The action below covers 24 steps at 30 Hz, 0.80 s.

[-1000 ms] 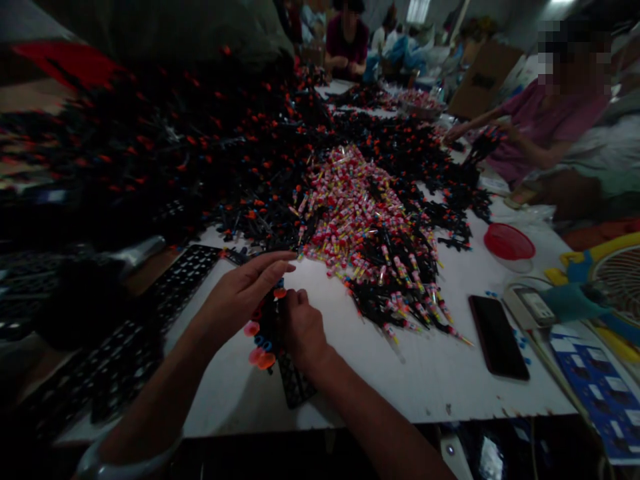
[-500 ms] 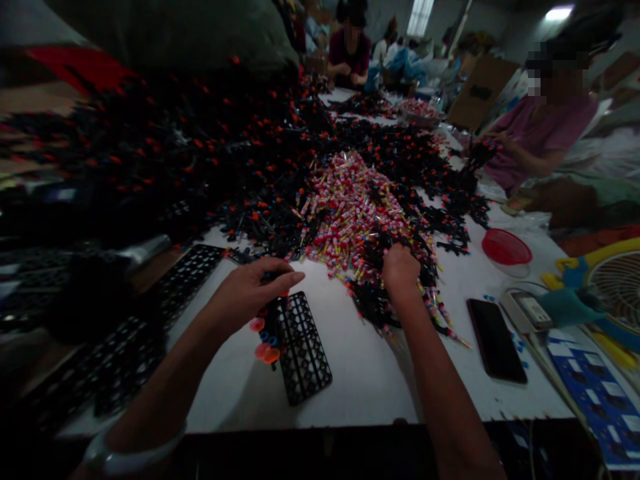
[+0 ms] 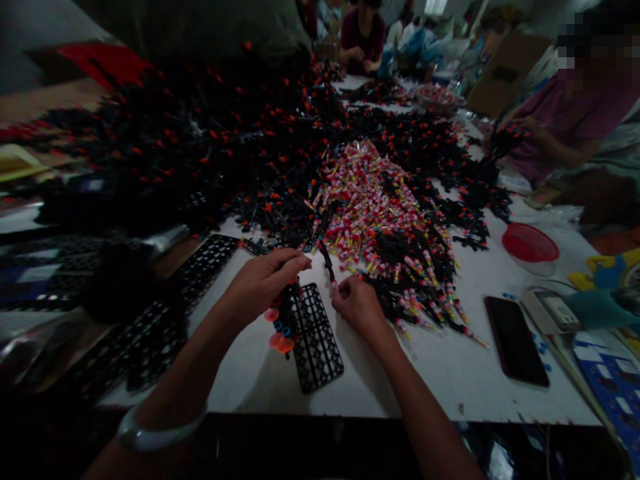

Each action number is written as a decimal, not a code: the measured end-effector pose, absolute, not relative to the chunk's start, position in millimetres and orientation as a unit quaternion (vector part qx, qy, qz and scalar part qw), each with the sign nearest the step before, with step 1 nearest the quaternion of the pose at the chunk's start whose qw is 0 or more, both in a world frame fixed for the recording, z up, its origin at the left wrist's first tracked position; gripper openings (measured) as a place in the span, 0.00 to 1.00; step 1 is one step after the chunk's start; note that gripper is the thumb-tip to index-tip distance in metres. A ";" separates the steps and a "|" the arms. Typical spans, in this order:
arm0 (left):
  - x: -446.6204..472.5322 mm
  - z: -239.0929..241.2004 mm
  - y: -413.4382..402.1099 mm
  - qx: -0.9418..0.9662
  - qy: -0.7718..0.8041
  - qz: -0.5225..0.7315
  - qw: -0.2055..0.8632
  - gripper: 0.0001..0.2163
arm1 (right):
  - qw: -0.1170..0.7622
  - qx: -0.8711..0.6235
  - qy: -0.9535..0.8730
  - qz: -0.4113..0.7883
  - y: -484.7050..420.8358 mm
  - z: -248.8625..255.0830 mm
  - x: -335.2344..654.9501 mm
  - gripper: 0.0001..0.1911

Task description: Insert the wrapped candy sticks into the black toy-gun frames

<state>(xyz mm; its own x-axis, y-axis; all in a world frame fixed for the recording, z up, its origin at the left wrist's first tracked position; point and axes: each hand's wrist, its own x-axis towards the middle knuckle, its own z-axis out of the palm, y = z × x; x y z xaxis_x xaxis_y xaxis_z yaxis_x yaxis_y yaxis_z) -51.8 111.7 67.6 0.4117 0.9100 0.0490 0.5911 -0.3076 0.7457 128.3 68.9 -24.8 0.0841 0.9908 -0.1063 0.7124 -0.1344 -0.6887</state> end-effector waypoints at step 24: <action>-53.3 67.4 110.7 0.765 0.499 0.229 0.335 0.19 | 0.435 -0.517 -0.395 0.622 75.3 -40.1 90.3 0.16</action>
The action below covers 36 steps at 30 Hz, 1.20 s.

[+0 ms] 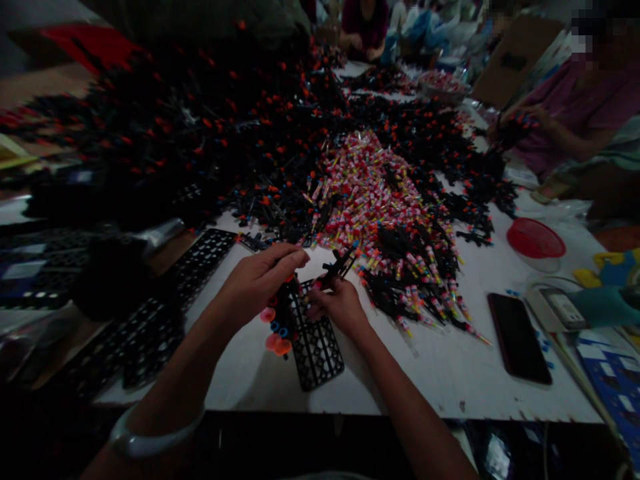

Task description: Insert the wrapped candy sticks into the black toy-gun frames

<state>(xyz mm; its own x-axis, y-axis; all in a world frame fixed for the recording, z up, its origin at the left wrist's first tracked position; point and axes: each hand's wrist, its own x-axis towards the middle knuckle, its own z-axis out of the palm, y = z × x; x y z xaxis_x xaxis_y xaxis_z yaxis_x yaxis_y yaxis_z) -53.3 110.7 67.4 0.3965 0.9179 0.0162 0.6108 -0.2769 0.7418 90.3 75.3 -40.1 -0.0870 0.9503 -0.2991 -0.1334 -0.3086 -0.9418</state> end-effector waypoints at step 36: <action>-53.8 83.5 112.2 0.769 0.479 0.254 0.338 0.26 | 0.217 -0.825 -0.522 -0.017 72.0 -11.6 227.9 0.10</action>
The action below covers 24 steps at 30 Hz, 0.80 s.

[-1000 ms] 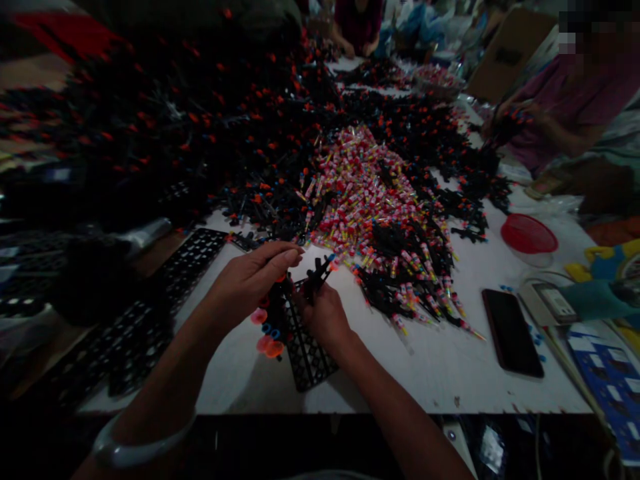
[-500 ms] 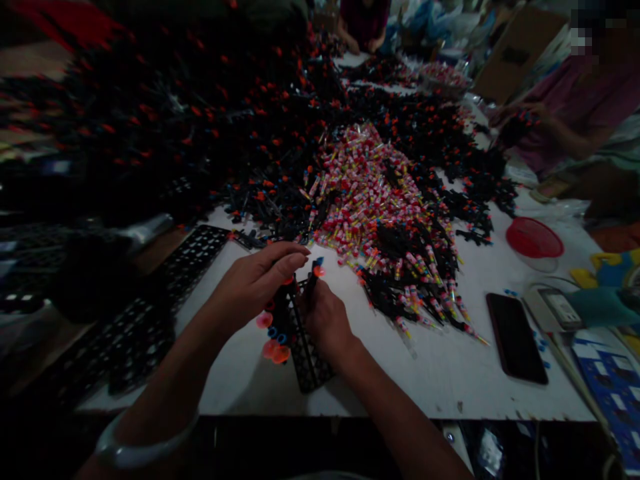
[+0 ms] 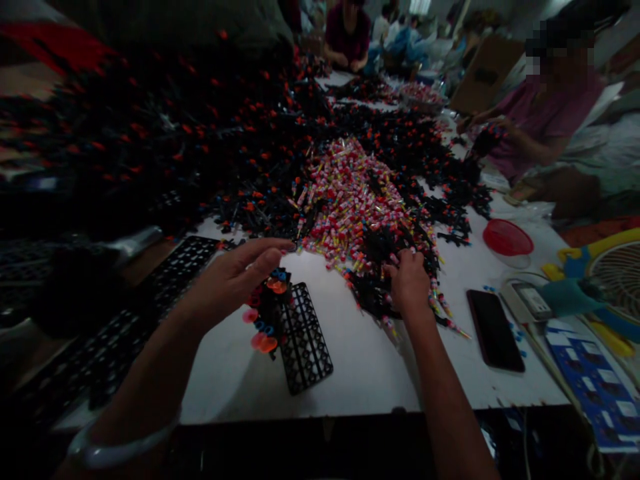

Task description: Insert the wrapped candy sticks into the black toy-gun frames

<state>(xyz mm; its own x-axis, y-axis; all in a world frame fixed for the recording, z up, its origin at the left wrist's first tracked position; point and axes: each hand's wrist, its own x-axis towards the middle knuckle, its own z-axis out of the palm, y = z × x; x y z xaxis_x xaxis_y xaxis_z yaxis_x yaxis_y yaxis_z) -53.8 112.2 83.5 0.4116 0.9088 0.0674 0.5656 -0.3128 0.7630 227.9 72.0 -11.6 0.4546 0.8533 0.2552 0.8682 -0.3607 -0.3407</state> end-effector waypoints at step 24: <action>-40.5 79.8 115.3 0.820 0.492 0.156 0.246 0.24 | 0.376 -0.556 -0.657 0.343 47.6 -35.9 84.7 0.12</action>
<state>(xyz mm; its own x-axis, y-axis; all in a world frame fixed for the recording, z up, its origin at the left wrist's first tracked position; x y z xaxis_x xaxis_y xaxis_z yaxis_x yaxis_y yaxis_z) -40.5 115.3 79.8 0.4664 0.8845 0.0139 0.7305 -0.3940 0.5578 84.7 47.6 -35.9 -0.0987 0.9888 0.1122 0.4727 0.1458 -0.8691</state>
